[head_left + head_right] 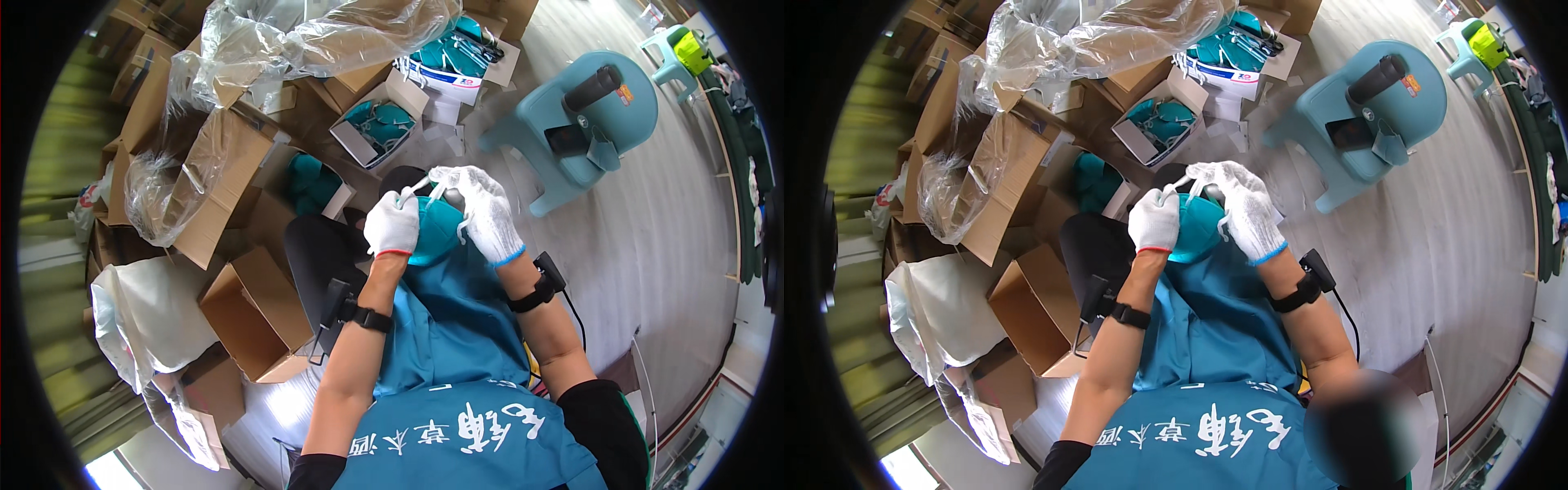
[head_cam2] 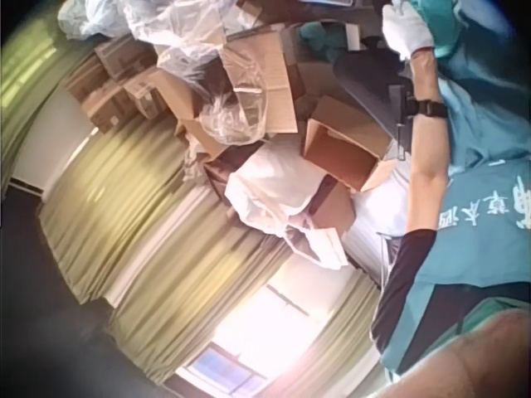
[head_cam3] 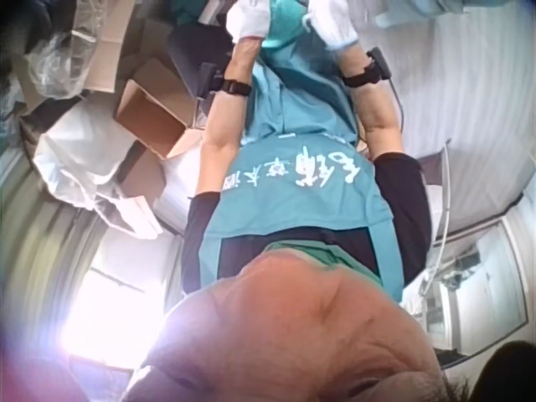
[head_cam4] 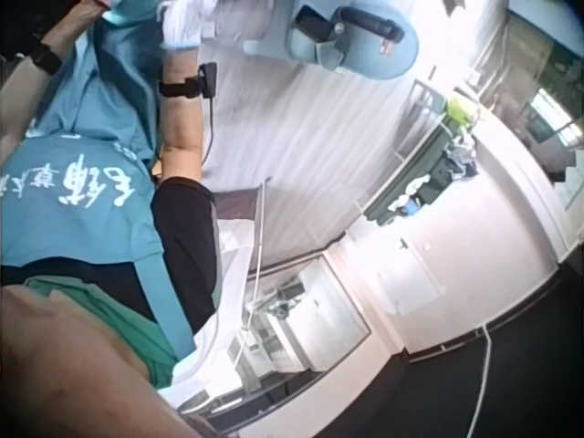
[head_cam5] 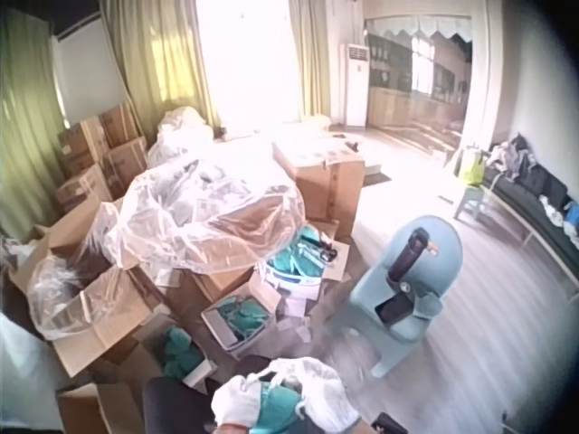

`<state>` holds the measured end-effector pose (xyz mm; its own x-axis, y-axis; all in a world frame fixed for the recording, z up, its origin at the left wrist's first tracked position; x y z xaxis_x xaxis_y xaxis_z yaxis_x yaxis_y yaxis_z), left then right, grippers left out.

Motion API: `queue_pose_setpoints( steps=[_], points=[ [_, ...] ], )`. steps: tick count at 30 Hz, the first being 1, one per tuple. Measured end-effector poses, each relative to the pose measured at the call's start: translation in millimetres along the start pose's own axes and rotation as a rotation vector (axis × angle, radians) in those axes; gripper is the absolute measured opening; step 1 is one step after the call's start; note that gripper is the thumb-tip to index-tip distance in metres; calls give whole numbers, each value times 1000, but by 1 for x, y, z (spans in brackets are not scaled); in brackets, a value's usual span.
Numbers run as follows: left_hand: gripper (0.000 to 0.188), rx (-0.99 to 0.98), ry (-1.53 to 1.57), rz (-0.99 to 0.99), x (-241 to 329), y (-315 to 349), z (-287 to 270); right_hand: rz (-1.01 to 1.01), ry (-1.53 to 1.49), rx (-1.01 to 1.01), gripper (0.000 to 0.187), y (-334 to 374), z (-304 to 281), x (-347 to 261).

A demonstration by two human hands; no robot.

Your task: Inspecting and organizing green surgical masks by checking their straps and folding them.

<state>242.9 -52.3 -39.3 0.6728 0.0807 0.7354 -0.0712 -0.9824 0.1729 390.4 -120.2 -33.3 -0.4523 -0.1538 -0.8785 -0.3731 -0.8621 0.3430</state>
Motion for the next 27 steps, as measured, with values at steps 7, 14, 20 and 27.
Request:
queue_pose_setpoints(
  steps=[7, 14, 20, 27],
  points=[
    [38, 101, 2, 95, -17, -22, 20, -20, 100, -239, 22, 36, 19, 16],
    [34, 154, 52, 228, -20, -21, 20, -191, 599, -309, 33, 120, 22, -18],
    [34, 201, 91, 283, -18, -16, 13, -150, 691, -250, 31, 135, 25, -40],
    [27, 150, 132, 263, -18, 1, 23, -7, 605, -84, 32, 158, 13, -42]
  ],
)
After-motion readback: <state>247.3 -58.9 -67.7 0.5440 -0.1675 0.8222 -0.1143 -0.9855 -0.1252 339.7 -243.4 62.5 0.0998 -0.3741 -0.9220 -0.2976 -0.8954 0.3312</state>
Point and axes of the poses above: each hand's wrist, its own y-axis away from the middle knuckle, its own z-axis out of the palm, x = y × z, the point moved 4 cm from there along -y, towards the middle knuckle, and after that the axes turned 14 degrees about y, right-handed, at the moved point
